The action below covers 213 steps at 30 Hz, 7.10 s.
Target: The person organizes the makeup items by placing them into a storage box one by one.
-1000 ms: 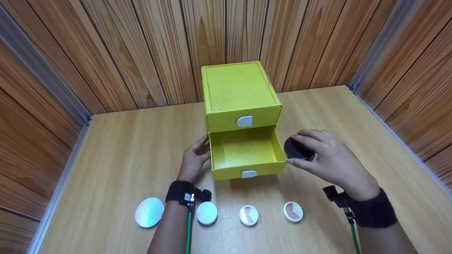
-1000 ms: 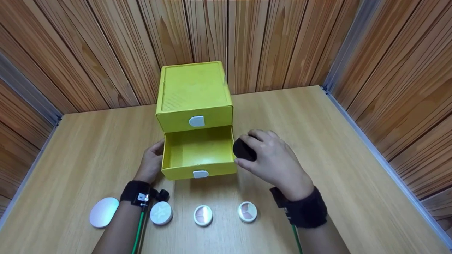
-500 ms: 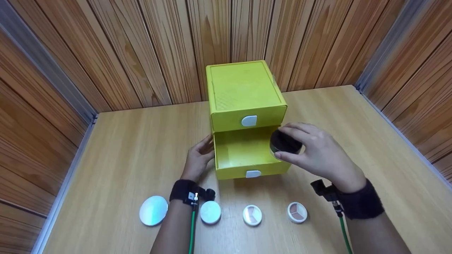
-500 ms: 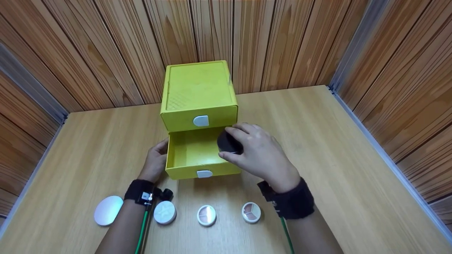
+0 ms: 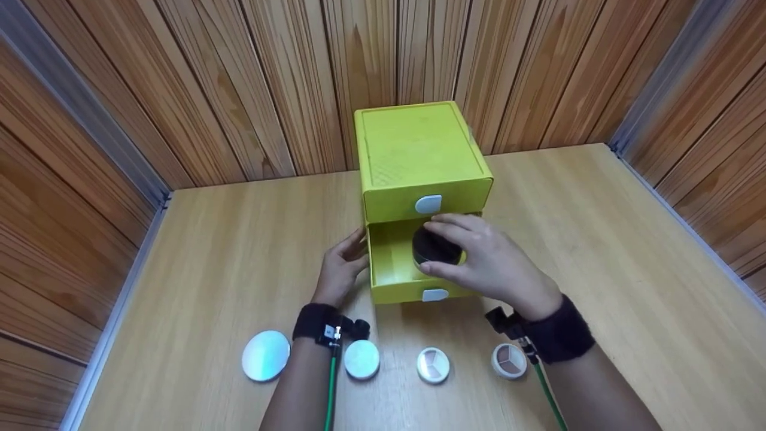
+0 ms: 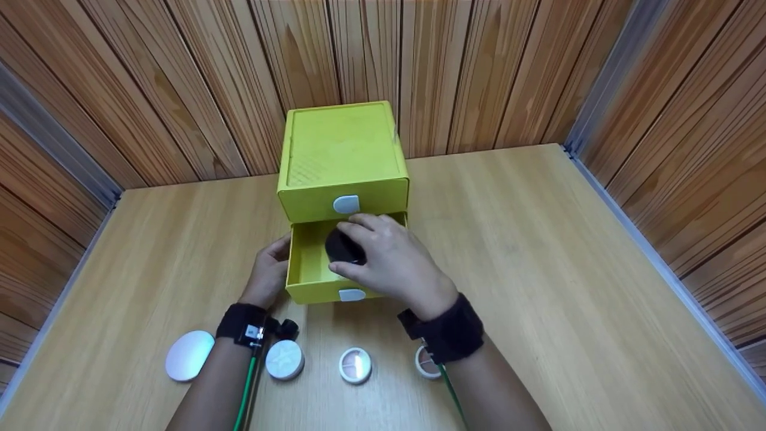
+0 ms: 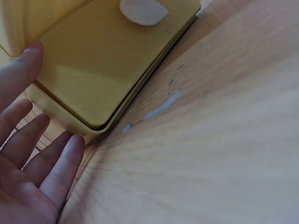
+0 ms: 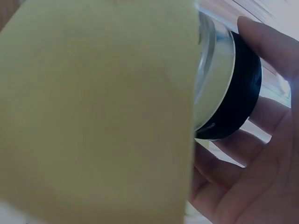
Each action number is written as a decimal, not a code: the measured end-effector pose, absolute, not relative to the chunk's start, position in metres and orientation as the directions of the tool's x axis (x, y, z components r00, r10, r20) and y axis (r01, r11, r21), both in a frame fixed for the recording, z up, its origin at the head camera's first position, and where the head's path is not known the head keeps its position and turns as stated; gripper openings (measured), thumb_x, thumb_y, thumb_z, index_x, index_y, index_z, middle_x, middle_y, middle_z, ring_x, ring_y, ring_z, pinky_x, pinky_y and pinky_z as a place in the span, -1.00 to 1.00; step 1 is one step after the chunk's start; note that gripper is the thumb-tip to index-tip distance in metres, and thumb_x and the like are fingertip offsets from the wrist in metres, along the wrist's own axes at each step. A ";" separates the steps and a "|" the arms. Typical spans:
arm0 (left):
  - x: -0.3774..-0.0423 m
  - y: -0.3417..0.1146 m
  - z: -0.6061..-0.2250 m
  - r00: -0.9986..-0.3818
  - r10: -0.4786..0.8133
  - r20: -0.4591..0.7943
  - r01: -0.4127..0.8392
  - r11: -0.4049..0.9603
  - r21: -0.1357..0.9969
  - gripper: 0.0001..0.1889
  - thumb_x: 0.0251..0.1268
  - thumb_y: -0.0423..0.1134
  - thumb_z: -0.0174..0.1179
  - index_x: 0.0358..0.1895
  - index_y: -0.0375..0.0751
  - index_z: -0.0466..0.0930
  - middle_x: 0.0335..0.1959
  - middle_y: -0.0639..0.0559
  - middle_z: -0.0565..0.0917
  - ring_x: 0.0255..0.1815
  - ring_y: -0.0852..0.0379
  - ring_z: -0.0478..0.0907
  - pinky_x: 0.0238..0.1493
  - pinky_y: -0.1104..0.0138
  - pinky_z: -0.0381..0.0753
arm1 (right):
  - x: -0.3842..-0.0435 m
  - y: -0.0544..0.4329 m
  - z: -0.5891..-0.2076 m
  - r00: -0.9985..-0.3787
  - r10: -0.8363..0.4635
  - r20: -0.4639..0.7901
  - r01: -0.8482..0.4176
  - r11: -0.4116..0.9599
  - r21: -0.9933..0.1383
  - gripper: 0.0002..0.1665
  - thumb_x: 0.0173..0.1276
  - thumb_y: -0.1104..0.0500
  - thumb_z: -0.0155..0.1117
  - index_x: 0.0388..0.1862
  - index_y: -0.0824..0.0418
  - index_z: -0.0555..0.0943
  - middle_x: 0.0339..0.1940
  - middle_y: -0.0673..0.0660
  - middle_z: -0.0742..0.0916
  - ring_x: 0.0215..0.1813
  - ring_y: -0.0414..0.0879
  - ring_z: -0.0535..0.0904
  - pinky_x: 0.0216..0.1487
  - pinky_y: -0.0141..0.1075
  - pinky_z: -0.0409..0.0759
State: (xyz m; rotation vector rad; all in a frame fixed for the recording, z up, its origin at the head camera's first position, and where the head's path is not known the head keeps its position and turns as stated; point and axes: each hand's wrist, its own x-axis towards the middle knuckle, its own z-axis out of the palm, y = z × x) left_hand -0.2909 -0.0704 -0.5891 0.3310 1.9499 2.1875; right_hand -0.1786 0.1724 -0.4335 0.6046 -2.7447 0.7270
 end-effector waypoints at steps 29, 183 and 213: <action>-0.293 -0.071 -0.588 -0.961 0.274 0.036 0.017 -0.071 0.997 -0.39 0.25 -0.42 0.29 0.37 -0.02 0.41 0.29 0.02 0.50 0.23 0.09 0.50 0.14 0.29 0.54 | -0.218 0.127 -0.455 -0.894 -0.433 0.117 -0.433 0.764 -0.479 -0.31 0.30 -0.16 0.33 0.32 0.13 0.52 0.31 0.14 0.54 0.31 0.04 0.43 0.31 -0.07 0.38; -0.204 -0.221 -0.466 -0.920 0.392 -0.008 0.372 0.880 0.295 -0.36 0.02 -0.09 0.47 0.24 -0.16 0.57 0.03 -0.16 0.51 -0.04 -0.05 0.46 -0.09 0.10 0.61 | -0.253 0.201 -0.589 -0.996 0.024 0.084 -0.081 0.079 -0.994 -0.46 0.44 0.33 0.11 0.39 0.14 0.42 0.25 0.20 0.59 0.24 0.03 0.50 0.17 -0.25 0.52; -0.237 -0.055 -0.394 -0.648 0.744 0.161 0.761 0.635 0.131 -0.36 0.10 0.17 0.31 0.25 -0.04 0.56 0.15 -0.07 0.56 0.05 0.00 0.51 -0.10 0.15 0.61 | -0.251 0.197 -0.590 -0.993 0.001 0.116 -0.116 0.066 -0.991 -0.52 0.44 0.29 0.15 0.33 0.11 0.51 0.15 0.13 0.67 0.16 0.00 0.57 0.17 -0.21 0.53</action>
